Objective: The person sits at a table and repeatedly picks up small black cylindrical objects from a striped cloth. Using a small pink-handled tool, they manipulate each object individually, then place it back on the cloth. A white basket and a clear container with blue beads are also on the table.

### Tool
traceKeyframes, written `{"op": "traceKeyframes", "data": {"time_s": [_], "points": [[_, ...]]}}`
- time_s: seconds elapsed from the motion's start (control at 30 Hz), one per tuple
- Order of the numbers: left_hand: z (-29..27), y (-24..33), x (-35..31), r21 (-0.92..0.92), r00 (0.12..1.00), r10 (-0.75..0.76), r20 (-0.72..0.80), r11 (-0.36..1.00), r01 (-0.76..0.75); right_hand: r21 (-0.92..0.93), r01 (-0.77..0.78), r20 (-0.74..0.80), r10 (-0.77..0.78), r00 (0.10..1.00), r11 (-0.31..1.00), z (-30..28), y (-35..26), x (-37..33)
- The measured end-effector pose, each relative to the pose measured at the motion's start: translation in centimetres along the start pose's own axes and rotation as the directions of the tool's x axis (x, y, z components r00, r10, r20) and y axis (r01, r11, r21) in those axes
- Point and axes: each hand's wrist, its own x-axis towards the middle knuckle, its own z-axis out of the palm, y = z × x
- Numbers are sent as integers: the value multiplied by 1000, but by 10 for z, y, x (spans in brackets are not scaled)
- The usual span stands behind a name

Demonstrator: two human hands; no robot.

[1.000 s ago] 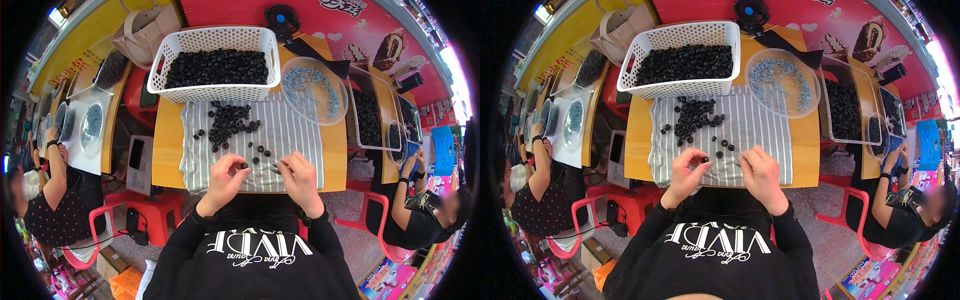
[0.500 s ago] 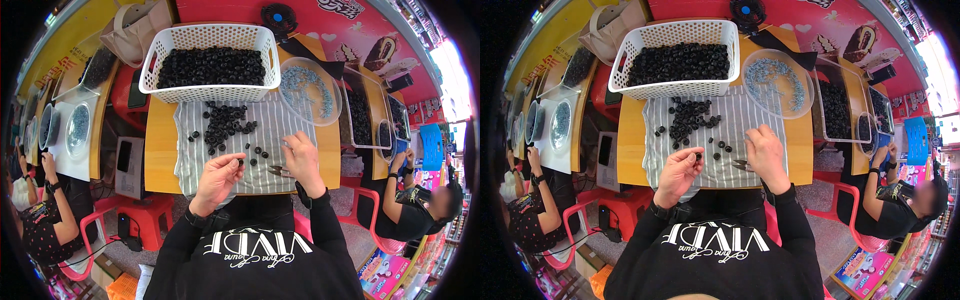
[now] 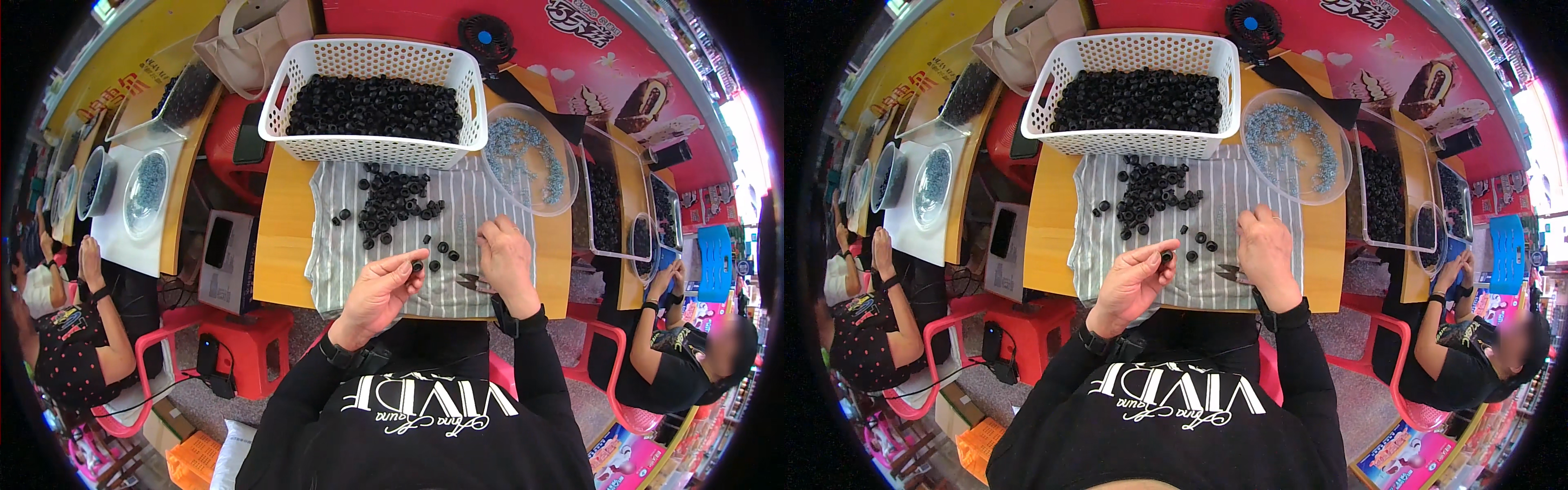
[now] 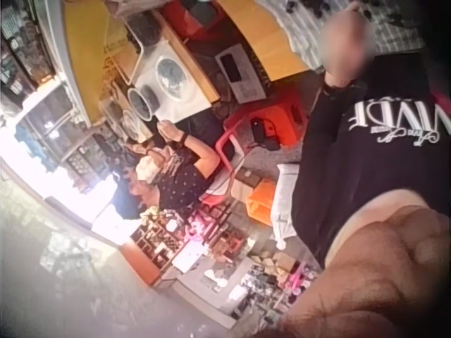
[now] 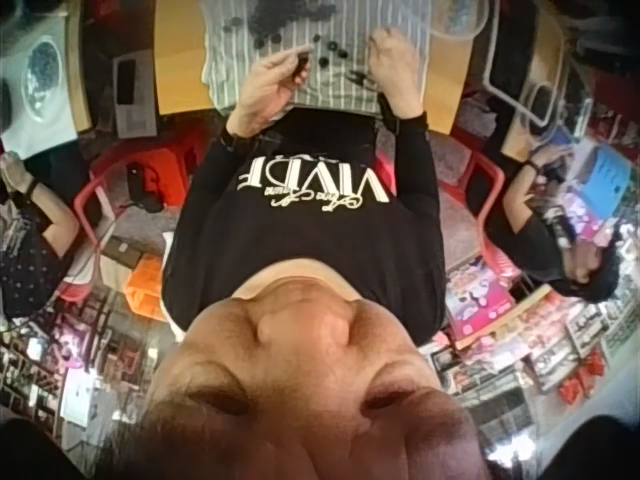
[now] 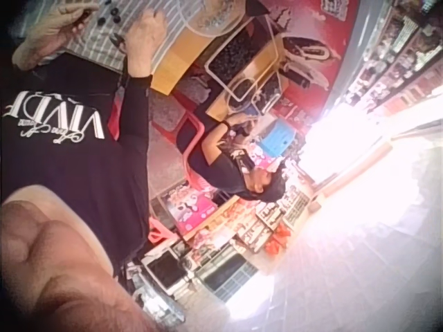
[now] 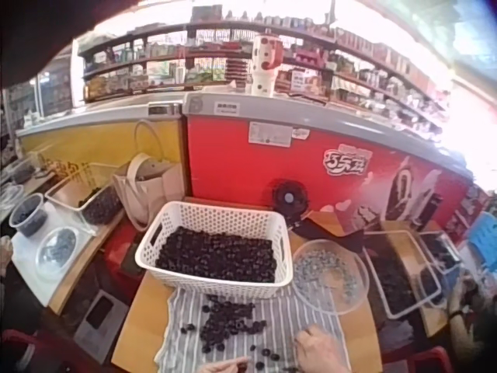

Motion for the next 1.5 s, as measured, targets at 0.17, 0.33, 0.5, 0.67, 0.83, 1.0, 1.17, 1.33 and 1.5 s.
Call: {"op": "traceKeyframes", "data": {"time_s": [0.17,0.33,0.5,0.67,0.83,1.0,1.17,1.33,1.5], "points": [[-4,1,1,-23,1000,-9,4,1000,10,-16,28,6,-28,1000,999,-9,-5,-1],[-6,1,1,-32,998,23,56,999,-21,12,27,9,-28,1000,1000,-5,5,-3],[-2,-1,3,-11,999,9,48,1000,-8,227,13,-36,-5,999,974,-8,0,-4],[-3,-1,2,-13,999,-12,39,1000,13,669,-59,57,28,998,740,-31,-49,-7],[-2,-11,4,-27,998,30,60,999,-29,717,130,-204,28,978,685,-4,-83,-21],[-6,-11,3,-28,994,27,105,999,-24,657,221,-324,6,946,721,13,-91,-26],[-10,-11,2,-30,995,25,101,999,-22,650,255,-331,-35,943,716,20,-90,-30],[-17,-12,0,-57,994,63,86,997,-58,653,220,-222,-95,970,724,7,-86,-21],[-16,-4,-2,-54,995,81,54,996,-78,334,212,-125,-180,976,919,6,-68,9]]}}
